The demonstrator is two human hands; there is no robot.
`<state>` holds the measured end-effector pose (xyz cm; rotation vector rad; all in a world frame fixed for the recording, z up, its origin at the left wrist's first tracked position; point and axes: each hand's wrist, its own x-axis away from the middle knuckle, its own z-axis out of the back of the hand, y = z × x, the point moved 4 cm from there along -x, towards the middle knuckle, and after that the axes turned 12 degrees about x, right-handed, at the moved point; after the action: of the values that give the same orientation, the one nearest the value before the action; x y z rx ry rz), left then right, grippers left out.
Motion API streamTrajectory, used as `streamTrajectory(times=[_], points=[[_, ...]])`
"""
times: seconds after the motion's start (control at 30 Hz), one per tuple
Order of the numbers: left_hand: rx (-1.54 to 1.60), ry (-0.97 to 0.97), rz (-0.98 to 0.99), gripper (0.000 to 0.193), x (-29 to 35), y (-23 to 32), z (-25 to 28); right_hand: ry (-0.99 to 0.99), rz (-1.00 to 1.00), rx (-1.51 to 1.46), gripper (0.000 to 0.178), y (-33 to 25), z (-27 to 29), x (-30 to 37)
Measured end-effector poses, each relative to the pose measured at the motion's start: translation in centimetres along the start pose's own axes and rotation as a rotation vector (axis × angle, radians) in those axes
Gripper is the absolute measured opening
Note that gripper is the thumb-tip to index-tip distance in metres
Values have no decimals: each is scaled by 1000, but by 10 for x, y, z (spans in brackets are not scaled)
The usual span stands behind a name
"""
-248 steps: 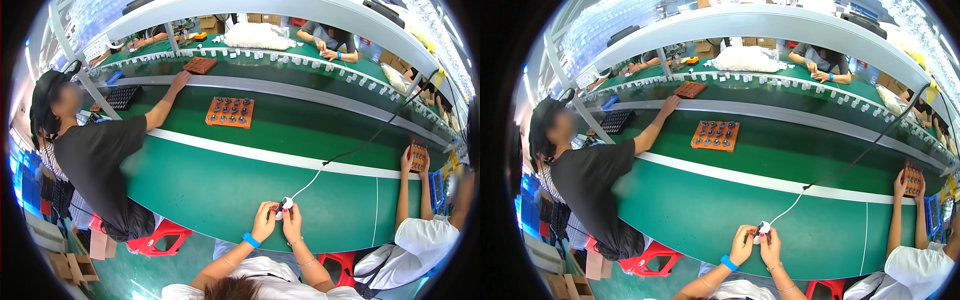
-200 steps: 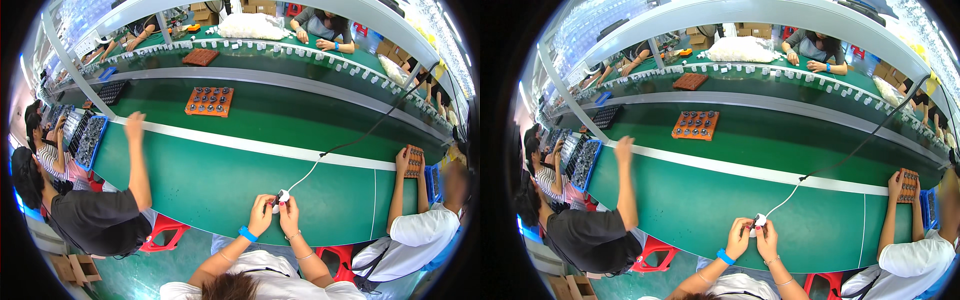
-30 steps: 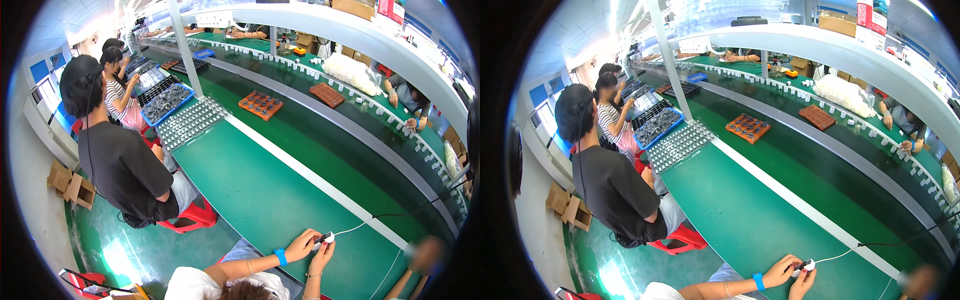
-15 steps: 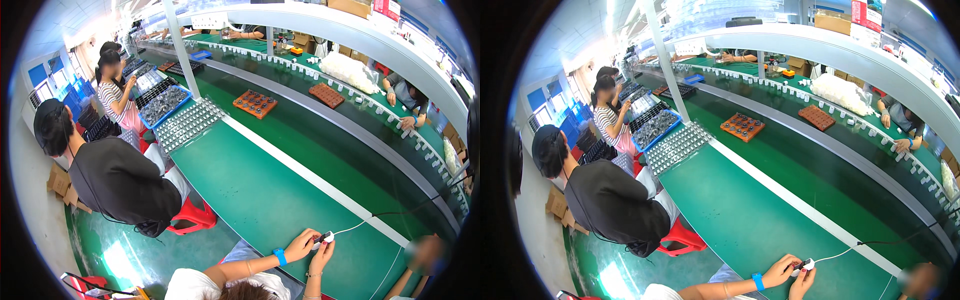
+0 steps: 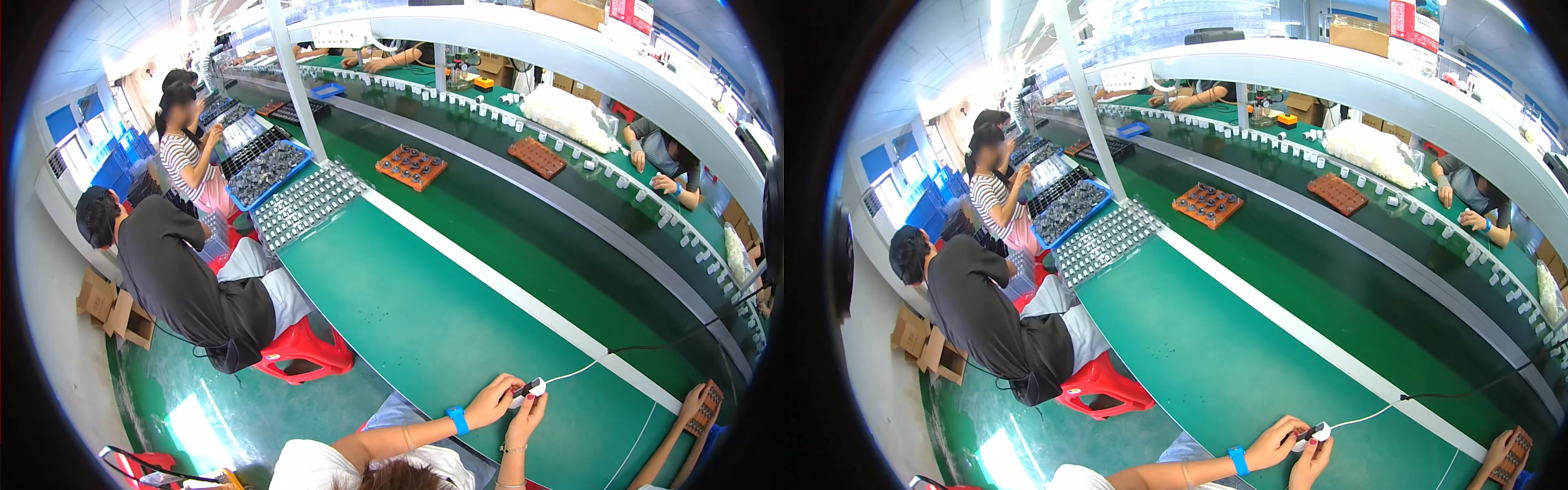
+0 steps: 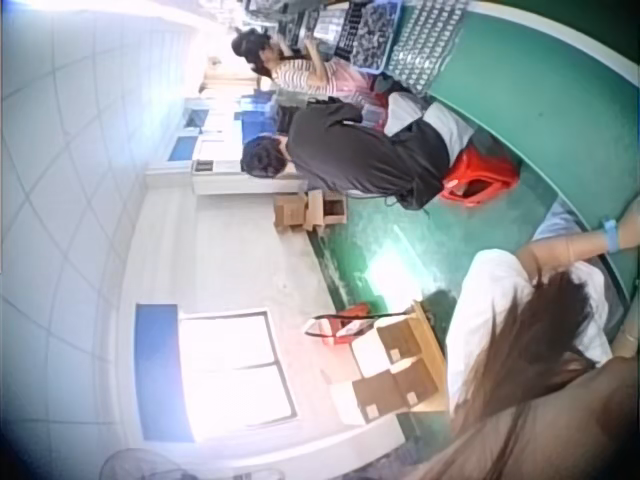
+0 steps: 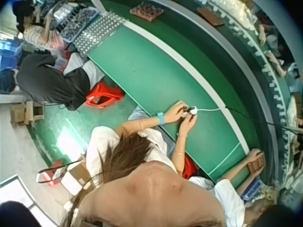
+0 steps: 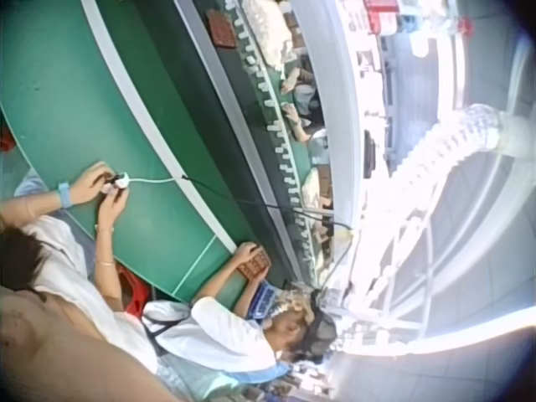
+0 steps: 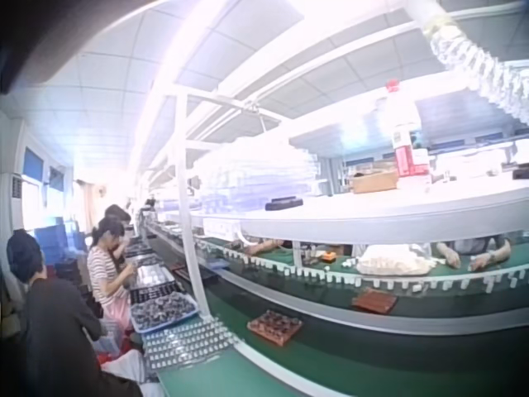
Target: Assembling small electronic components onto a circuit board on a factory production line.
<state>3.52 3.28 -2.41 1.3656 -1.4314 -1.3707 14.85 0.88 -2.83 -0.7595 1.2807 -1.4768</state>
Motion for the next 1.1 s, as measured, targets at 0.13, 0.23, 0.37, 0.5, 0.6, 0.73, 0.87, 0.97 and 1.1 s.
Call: streamTrajectory(times=[0.13,0.23,0.37,0.5,0.6,0.73,0.87,0.97,1.1], points=[[11,6,16,24,-2,1,2,6,12,26,23,0,-1,-2],[10,0,31,24,-3,0,4,-2,-4,15,23,-3,-3,-3],[19,-3,50,24,-8,1,6,-13,-11,-22,24,-9,-9,-7],[5,4,22,23,-10,3,7,-10,-21,-23,23,-10,-9,-8],[7,5,28,23,-9,3,7,-26,-34,-14,21,-10,-8,-7],[-3,19,5,24,-4,9,8,-53,-36,-25,21,-12,-7,-3],[32,32,-3,25,-1,9,8,-21,-40,-6,21,-13,-7,1],[-38,-5,-64,26,-6,3,9,75,-76,-6,22,-17,-10,0],[4,41,-33,25,-9,5,25,27,-89,-47,22,-18,-26,-4]])
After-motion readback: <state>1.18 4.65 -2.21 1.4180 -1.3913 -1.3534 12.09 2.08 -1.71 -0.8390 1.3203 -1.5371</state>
